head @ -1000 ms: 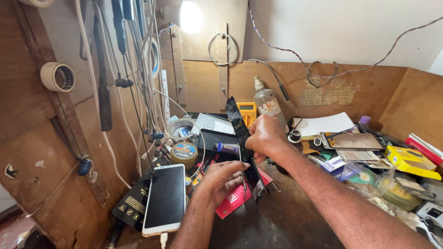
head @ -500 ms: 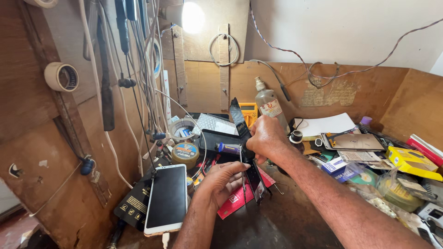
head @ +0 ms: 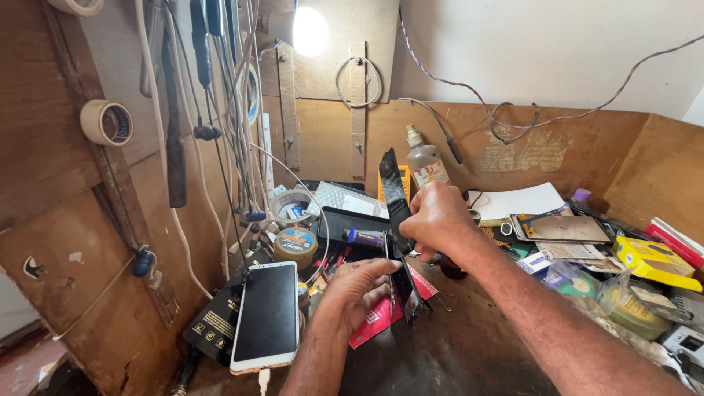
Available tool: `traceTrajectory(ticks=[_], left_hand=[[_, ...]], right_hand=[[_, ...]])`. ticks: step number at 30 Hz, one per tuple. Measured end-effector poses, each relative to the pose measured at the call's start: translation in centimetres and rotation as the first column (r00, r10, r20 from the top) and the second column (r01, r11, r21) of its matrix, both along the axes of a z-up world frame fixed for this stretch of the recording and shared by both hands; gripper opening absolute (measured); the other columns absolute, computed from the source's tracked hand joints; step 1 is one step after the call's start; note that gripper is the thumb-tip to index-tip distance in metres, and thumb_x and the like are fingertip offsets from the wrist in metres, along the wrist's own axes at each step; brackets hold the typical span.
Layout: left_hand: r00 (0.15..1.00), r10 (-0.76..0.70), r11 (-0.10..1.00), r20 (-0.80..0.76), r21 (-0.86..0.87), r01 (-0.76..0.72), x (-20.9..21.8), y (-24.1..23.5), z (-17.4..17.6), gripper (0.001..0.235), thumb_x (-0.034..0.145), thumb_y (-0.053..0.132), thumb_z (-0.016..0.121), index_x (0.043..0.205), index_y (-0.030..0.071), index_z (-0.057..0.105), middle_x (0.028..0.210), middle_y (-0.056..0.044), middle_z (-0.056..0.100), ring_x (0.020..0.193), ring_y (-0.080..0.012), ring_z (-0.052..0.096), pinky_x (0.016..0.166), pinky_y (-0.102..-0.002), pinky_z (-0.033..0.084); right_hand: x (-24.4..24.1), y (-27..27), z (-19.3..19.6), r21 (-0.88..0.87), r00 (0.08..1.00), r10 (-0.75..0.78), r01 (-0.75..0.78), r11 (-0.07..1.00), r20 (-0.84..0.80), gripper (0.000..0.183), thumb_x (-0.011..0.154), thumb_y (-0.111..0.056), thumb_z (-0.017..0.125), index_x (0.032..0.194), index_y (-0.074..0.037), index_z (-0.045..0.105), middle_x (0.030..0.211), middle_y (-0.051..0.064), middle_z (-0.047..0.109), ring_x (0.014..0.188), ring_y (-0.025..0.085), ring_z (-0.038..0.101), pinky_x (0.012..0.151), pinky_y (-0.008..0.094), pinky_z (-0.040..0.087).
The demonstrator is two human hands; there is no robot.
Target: The person removes the back cover of a smartphone, disconnects the battery connector, and detaches the battery. They then use a screwdriver to loosen screws on the phone's internal frame and remove a metal shield. The person continues to manipulate internal components and connectors.
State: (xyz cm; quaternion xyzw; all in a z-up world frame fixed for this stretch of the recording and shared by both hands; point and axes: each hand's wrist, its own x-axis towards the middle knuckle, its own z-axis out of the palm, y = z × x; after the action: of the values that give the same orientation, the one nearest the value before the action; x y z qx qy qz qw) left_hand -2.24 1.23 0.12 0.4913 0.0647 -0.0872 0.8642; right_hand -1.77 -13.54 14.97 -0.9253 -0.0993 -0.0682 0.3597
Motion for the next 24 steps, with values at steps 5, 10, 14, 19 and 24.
traceTrajectory(ticks=[5,10,14,19,24], left_hand=[[0.999,0.027,0.999,0.021,0.029,-0.028,-0.1,-0.5,0.1,0.022,0.074,0.006,0.084,0.094,0.002,0.075,0.084,-0.005,0.074,0.073,-0.015,0.066,0.071,-0.029,0.055],[0.998,0.049,0.996,0.045,0.07,-0.052,-0.5,-1.2,0.5,0.021,0.072,0.006,0.083,0.092,0.005,0.075,0.082,-0.004,0.074,0.072,-0.0151,0.067,0.067,-0.03,0.053],[0.997,0.077,0.991,-0.004,0.112,-0.076,-0.7,-1.3,0.8,0.02,0.074,0.006,0.083,0.092,0.006,0.075,0.082,-0.002,0.073,0.073,-0.0127,0.067,0.068,-0.028,0.052],[1.0,0.017,0.999,-0.005,-0.039,-0.018,-0.7,-1.3,0.4,0.026,0.074,0.003,0.082,0.097,0.006,0.071,0.083,-0.001,0.073,0.073,-0.0121,0.068,0.068,-0.026,0.055],[0.999,0.033,0.998,-0.018,-0.047,-0.034,-0.2,-1.3,-0.2,0.03,0.073,0.002,0.084,0.099,0.006,0.07,0.083,0.0,0.072,0.071,-0.0112,0.066,0.065,-0.025,0.054]], right_hand=[[0.1,0.1,0.0,-0.008,1.0,-0.006,0.005,1.0,-0.014,0.016,0.075,0.0,0.073,0.064,0.006,0.062,0.058,0.017,0.071,0.048,0.022,0.074,0.043,0.035,0.061],[0.4,0.9,-0.5,-0.067,1.0,-0.028,0.028,0.997,-0.003,0.012,0.076,0.004,0.069,0.066,0.007,0.064,0.059,0.018,0.071,0.049,0.022,0.074,0.045,0.035,0.061],[0.8,1.5,-0.8,-0.093,0.998,-0.047,0.051,0.994,0.038,0.01,0.077,0.009,0.063,0.067,0.011,0.064,0.062,0.021,0.071,0.05,0.025,0.074,0.045,0.037,0.062],[1.6,2.2,-1.3,-0.128,0.997,-0.075,0.078,0.989,0.028,0.01,0.078,0.009,0.064,0.068,0.012,0.066,0.063,0.024,0.071,0.052,0.028,0.074,0.046,0.038,0.062],[2.3,2.5,-1.3,-0.115,0.995,-0.095,0.092,0.989,-0.021,0.004,0.079,0.008,0.066,0.077,0.011,0.067,0.065,0.022,0.071,0.053,0.028,0.074,0.045,0.039,0.062]])
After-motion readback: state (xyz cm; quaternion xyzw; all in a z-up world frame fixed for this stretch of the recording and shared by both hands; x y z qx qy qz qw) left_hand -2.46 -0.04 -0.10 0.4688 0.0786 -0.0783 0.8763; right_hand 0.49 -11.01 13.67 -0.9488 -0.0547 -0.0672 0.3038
